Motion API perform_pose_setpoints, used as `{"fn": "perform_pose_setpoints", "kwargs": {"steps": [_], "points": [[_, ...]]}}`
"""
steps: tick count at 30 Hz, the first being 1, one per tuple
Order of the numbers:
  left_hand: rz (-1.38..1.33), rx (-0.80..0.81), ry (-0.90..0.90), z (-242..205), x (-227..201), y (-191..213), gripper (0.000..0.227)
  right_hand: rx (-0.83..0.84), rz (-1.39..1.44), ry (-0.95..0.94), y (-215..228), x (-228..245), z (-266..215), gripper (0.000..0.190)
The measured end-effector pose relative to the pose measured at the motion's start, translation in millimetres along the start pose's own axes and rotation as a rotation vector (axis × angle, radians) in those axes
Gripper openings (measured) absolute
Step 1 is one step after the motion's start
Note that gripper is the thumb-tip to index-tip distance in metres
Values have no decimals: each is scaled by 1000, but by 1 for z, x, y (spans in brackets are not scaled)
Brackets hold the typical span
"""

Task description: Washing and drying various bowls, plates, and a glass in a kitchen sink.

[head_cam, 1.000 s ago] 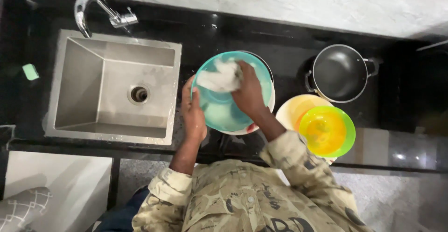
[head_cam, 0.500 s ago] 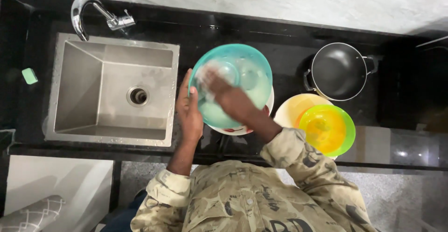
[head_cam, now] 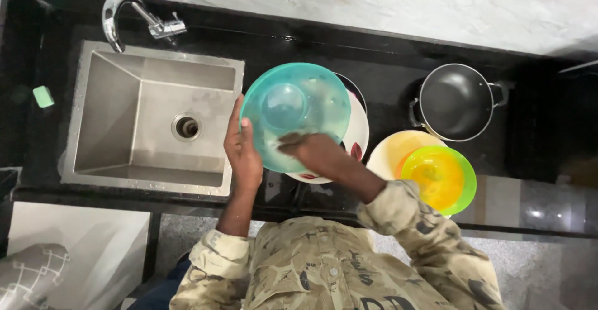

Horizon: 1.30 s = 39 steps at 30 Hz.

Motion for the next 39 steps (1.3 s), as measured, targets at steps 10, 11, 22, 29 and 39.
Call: {"fn": "perform_pose_setpoints", "kwargs": {"steps": [10, 11, 22, 29, 39], "points": [[-41, -158, -168, -9, -5, -2, 58, -61, -5, -142, -14, 7, 0, 39], [10, -186, -190, -11, -5, -1, 57, -54, 225, -102, -23, 15, -2, 35], [50, -118, -217, -23, -21, -12, 52, -285, -152, -171, 12, -1, -11, 47], [30, -114, -191, -23, -5, -5, 50, -358, -111, -177, 50, 4, -3, 51], [-411, -245, 73, 2, 20, 29, 58, -252, 667, -122, 83, 17, -66, 46]]}}
Point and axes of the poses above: each hand's wrist, its own z-axis towards the middle knuckle, its own y-axis out of the back of the hand, x = y × z, the point moved 7 cm from there along z, towards the middle knuckle, and after that the axes turned 6 degrees about x, right-handed, at the moved point
